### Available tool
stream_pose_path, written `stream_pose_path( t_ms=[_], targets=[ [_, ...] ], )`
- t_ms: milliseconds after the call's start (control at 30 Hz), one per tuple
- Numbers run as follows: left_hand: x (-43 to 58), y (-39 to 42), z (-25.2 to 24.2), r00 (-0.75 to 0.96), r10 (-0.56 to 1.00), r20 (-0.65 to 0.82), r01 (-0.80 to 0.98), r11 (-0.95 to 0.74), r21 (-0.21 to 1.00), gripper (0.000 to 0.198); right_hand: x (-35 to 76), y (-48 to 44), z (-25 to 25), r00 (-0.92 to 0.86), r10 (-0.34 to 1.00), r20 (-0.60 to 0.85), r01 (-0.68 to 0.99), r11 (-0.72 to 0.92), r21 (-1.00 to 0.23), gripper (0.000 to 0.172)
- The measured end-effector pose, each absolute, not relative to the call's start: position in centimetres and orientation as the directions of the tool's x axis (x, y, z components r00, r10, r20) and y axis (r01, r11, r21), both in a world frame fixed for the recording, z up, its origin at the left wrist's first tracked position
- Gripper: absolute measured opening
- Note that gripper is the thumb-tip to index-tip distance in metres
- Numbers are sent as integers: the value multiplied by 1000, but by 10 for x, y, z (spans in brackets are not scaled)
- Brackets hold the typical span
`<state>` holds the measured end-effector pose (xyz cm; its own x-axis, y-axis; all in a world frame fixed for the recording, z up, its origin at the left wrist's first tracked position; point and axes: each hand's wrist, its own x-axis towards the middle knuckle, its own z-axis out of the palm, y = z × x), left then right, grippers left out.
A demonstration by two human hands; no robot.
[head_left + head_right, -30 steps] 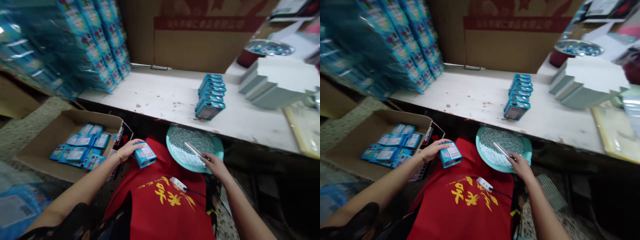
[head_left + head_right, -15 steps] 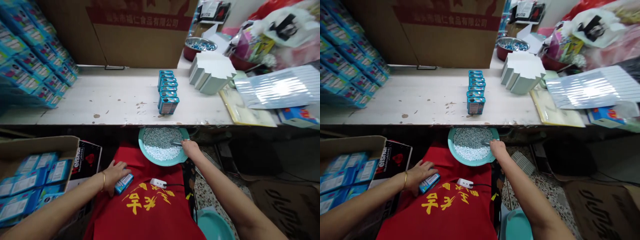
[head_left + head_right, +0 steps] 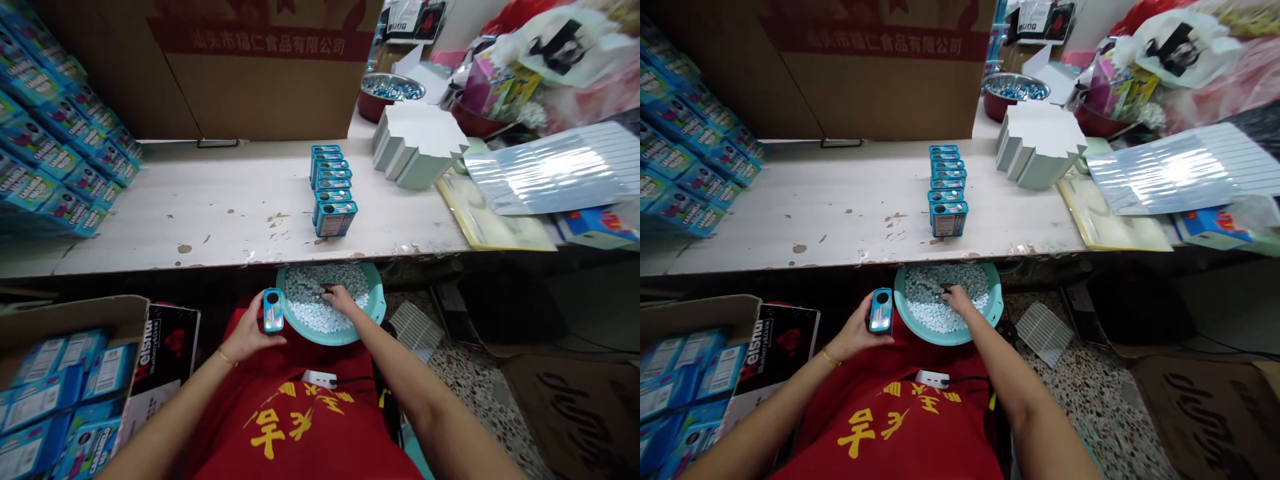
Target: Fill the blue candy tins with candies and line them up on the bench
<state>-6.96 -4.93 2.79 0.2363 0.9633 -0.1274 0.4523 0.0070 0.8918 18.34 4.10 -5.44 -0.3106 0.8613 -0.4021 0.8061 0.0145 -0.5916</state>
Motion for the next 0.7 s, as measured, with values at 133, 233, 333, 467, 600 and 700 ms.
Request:
stream_pose_path(
  t_ms=[133, 233, 333, 467, 600, 700],
  targets=[
    [-47, -28, 15, 200, 980, -8, 517, -99, 850, 98, 220, 36, -8, -382, 863, -330, 656, 2, -755, 37],
    [-29, -17, 6, 184, 980, 81, 587, -176, 790, 98, 241, 33, 32, -443, 858, -259, 587, 60, -807, 38],
    [-11, -11, 1, 206, 971, 122, 634, -227, 739, 99, 248, 33, 65, -520, 816, -252, 603, 142, -785, 36],
    [7, -10, 1, 239, 960, 144, 707, -274, 652, 100, 241, 36, 96, -496, 804, -326, 795, 271, -542, 33],
    [14, -15, -1, 266, 949, 170, 760, -315, 568, 100, 218, 37, 120, -464, 783, -414, 886, 411, -215, 29],
    [17, -17, -5, 255, 950, 181, 783, -313, 538, 99, 194, 35, 135, -447, 774, -448, 880, 471, -65, 29]
  ],
)
